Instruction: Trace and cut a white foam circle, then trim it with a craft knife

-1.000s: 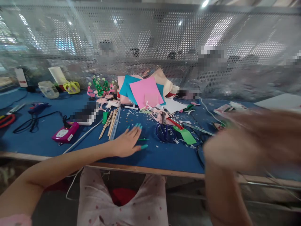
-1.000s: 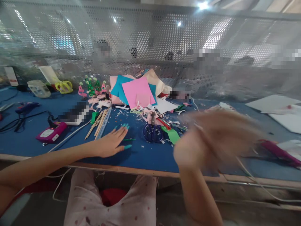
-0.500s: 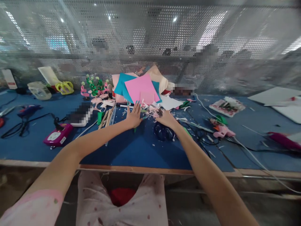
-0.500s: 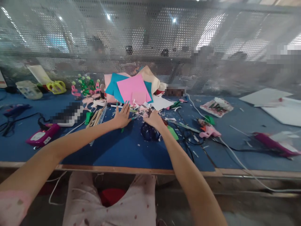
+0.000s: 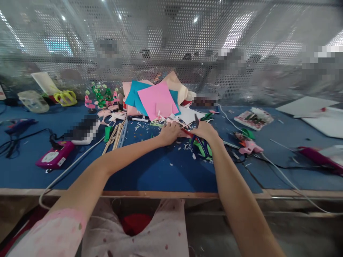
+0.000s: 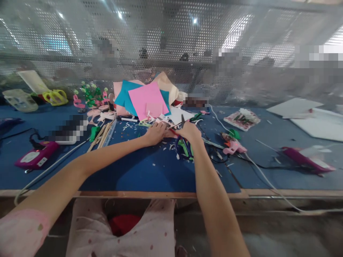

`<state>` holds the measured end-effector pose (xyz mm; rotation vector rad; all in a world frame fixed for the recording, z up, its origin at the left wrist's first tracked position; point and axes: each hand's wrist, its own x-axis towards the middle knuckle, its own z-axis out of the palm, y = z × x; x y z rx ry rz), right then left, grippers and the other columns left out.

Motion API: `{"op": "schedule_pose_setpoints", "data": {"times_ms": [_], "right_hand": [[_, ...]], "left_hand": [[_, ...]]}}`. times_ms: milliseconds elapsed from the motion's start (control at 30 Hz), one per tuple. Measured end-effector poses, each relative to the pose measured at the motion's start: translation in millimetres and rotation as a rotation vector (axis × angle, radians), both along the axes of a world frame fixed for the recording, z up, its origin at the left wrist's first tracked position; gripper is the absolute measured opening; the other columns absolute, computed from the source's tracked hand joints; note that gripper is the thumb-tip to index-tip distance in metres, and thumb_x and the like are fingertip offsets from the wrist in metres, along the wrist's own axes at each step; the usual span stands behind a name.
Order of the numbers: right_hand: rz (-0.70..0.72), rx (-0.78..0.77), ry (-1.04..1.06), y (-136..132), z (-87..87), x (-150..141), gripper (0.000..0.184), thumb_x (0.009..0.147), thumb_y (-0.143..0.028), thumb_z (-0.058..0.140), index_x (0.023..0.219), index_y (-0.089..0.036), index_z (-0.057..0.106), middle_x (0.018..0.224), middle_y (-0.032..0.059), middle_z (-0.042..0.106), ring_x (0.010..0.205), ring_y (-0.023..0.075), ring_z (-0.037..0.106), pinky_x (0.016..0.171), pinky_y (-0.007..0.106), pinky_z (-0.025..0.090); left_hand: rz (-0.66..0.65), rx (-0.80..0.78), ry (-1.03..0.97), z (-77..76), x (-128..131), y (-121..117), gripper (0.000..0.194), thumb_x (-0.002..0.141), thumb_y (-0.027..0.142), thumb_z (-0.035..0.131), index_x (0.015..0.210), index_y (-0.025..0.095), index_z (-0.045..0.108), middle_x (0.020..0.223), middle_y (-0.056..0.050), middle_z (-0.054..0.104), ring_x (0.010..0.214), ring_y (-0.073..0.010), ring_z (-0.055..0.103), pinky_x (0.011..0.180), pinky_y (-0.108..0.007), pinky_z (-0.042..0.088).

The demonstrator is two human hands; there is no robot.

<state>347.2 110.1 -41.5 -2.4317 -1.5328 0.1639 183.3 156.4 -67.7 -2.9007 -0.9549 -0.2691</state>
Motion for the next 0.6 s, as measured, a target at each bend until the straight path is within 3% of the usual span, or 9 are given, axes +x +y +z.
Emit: {"op": "schedule_pose_setpoints", "data": {"times_ms": [100, 267, 367, 467, 533, 600], "right_hand": [[0.097, -0.093, -0.005, 1.8, 2.2, 2.7, 0.019, 0.07, -0.035, 0.06, 0.066, -0.016, 0.06, 0.072, 0.0085, 0.064, 0.072, 0.0204, 0.061, 0.058, 0.025, 0.041], [0.148, -0.14, -0.024, 4.7, 1.6, 3.8, 0.027, 0.064, -0.04, 0.067, 0.056, -0.018, 0.052, 0.059, 0.0029, 0.057, 0.063, 0.017, 0.056, 0.052, 0.024, 0.038], [0.161, -0.146, 0.002, 4.5, 0.6, 1.3, 0.024, 0.064, -0.034, 0.067, 0.054, -0.018, 0.051, 0.056, 0.0019, 0.054, 0.058, 0.0157, 0.054, 0.052, 0.024, 0.037], [0.134, -0.073, 0.047, 2.8, 2.3, 0.6, 0.023, 0.064, -0.03, 0.067, 0.052, -0.019, 0.05, 0.053, 0.0005, 0.051, 0.058, 0.0153, 0.053, 0.053, 0.025, 0.038], [0.091, -0.033, 0.118, 1.2, 4.1, 2.5, 0.024, 0.064, -0.028, 0.067, 0.051, -0.018, 0.05, 0.05, -0.0011, 0.048, 0.055, 0.014, 0.051, 0.052, 0.024, 0.037], [0.04, 0.028, 0.239, -0.4, 5.4, 5.6, 0.023, 0.063, -0.028, 0.067, 0.051, -0.018, 0.05, 0.047, -0.0025, 0.047, 0.052, 0.0123, 0.048, 0.05, 0.024, 0.036]], "left_hand": [[-0.001, 0.037, -0.01, 1.5, -10.4, 13.3, 0.035, 0.091, 0.015, 0.032, 0.124, 0.008, 0.041, 0.131, -0.019, 0.044, 0.123, -0.027, 0.04, 0.097, -0.039, 0.041], [0.081, 0.034, 0.006, 9.1, -16.3, 38.9, 0.038, 0.09, 0.017, 0.031, 0.123, 0.001, 0.041, 0.13, -0.023, 0.043, 0.123, -0.0332, 0.04, 0.098, -0.047, 0.039], [0.123, 0.007, 0.006, 18.8, -13.9, 40.8, 0.047, 0.088, 0.028, 0.038, 0.126, 0.0, 0.038, 0.133, -0.026, 0.041, 0.126, -0.0374, 0.036, 0.097, -0.052, 0.039], [0.017, -0.009, 0.033, 23.2, -13.4, 19.5, 0.064, 0.084, 0.045, 0.045, 0.134, 0.008, 0.032, 0.146, -0.019, 0.03, 0.137, -0.0345, 0.023, 0.11, -0.056, 0.02], [-0.078, -0.081, 0.136, 19.6, -16.0, -6.0, 0.08, 0.081, 0.051, 0.046, 0.141, 0.005, 0.019, 0.152, -0.022, 0.014, 0.141, -0.0374, 0.009, 0.111, -0.062, 0.01], [-0.116, -0.153, 0.176, 12.3, -19.8, -33.0, 0.087, 0.083, 0.058, 0.037, 0.144, 0.001, 0.011, 0.153, -0.023, 0.004, 0.143, -0.0366, -0.001, 0.111, -0.062, 0.008]]}}
